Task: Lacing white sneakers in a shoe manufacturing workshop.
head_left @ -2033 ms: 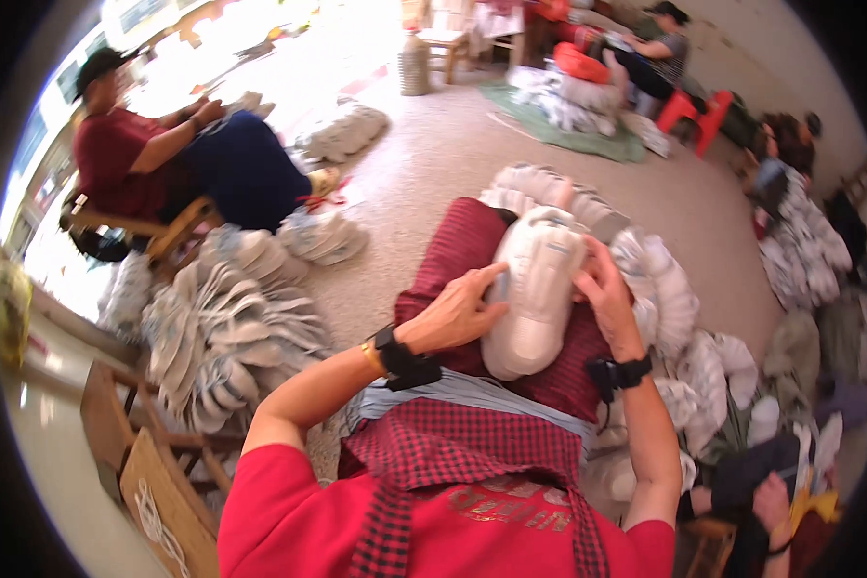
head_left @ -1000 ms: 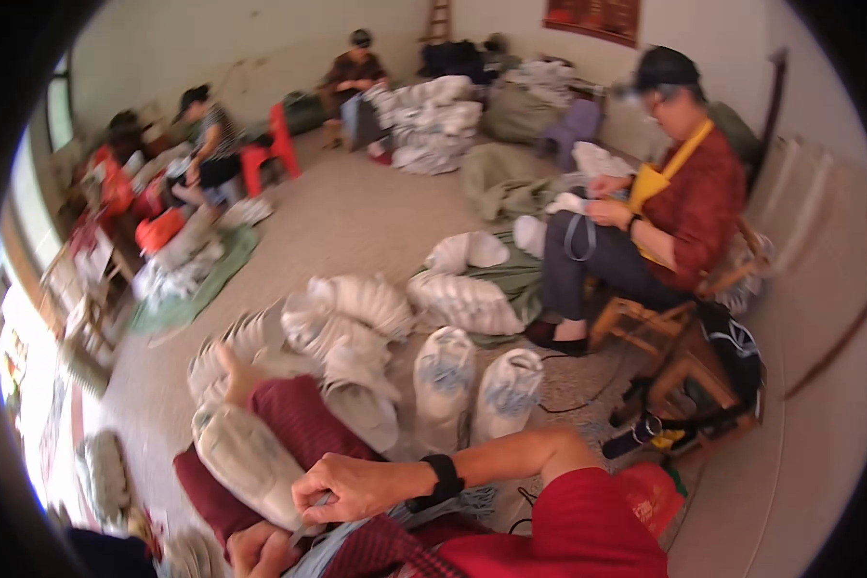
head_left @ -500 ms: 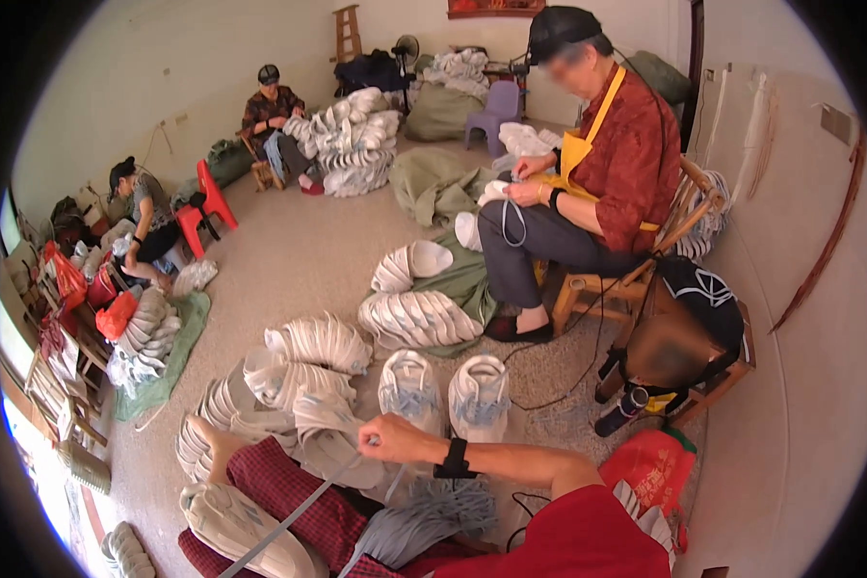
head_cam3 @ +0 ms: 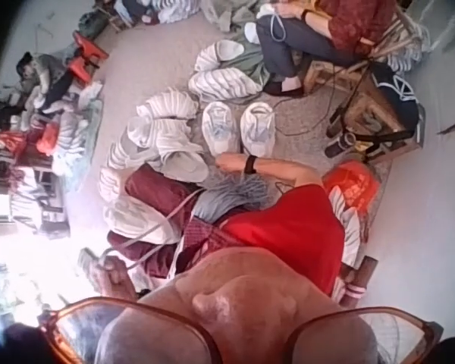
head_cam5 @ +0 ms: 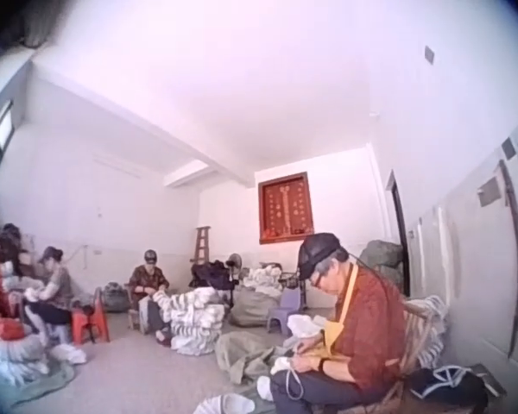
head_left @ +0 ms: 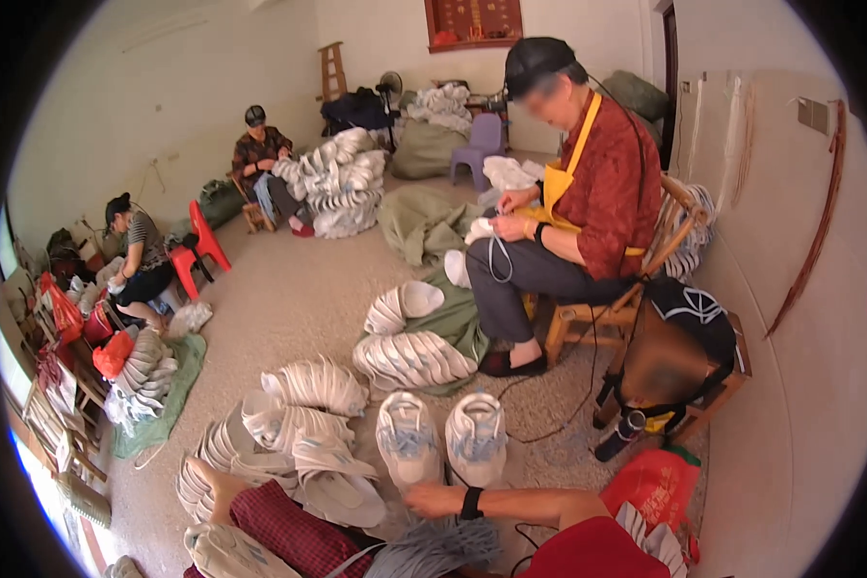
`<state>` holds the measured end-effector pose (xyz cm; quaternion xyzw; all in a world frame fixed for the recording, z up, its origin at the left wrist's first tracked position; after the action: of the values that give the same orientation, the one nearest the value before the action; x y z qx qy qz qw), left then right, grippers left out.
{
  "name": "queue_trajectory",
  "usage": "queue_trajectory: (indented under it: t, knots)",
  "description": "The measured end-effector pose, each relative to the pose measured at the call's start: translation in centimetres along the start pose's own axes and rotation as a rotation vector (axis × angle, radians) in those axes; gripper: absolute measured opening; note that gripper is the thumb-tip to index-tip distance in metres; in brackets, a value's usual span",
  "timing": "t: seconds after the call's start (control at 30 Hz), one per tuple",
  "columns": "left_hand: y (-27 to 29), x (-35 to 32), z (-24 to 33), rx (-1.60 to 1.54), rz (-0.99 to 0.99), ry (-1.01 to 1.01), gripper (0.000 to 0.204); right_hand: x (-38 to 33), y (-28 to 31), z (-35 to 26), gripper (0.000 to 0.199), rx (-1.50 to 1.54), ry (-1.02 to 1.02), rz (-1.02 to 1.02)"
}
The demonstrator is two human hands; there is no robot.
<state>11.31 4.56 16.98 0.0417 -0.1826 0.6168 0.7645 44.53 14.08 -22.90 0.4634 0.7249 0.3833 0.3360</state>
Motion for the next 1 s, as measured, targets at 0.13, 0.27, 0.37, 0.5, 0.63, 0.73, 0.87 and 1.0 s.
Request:
queue_trajectory:
  t: [0.13, 0.27, 0.37, 0.5, 0.63, 0.73, 0.87, 1.0]
  knots:
    - [-8.0, 0.3, -4.8, 0.502, -0.359, 0.330, 0.033, 0.0, 16.2, -15.1, 0.034, 0.649, 0.366, 0.285]
    - [-8.6, 1.2, -7.1, 0.476, -0.308, 0.185, 0.032, -1.7, 15.1, -27.7, 0.041, 1.184, 0.609, -0.331]
    - [-6.7, 0.7, -7.1, 0.542, -0.312, 0.184, 0.034, -3.1, 13.2, -28.4, 0.043, 1.133, 0.532, -0.484]
    - [-5.0, -1.3, -6.6, 0.610, -0.312, 0.200, 0.036, -3.5, 15.6, -25.6, 0.045, 1.051, 0.506, -0.252]
    - [-5.2, -2.0, -6.7, 0.440, -0.242, 0.235, 0.036, -3.7, 14.7, -24.0, 0.043, 0.611, 0.436, -0.068]
    - [-4.5, -2.4, -6.5, 0.386, -0.188, 0.232, 0.034, -2.2, 12.7, -23.9, 0.037, 0.426, 0.419, -0.003]
    - [-5.7, -1.4, -5.6, 0.480, -0.238, 0.169, 0.034, -2.4, 15.3, -26.5, 0.024, 0.513, 0.672, 0.394]
    - [-7.2, -0.4, -5.2, 0.482, -0.208, 0.009, 0.035, -2.7, 16.8, -31.3, 0.029, 1.037, 0.658, -0.125]
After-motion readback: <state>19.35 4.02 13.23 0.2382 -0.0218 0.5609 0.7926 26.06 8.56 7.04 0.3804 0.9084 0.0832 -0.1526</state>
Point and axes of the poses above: each hand's wrist, its own x-axis towards the middle knuckle, its own y-axis out of the back of the hand, z = x × y, the point moved 10 cm from there along x, towards the middle knuckle, and after that the axes turned 10 degrees about -y, right-handed, at the moved point
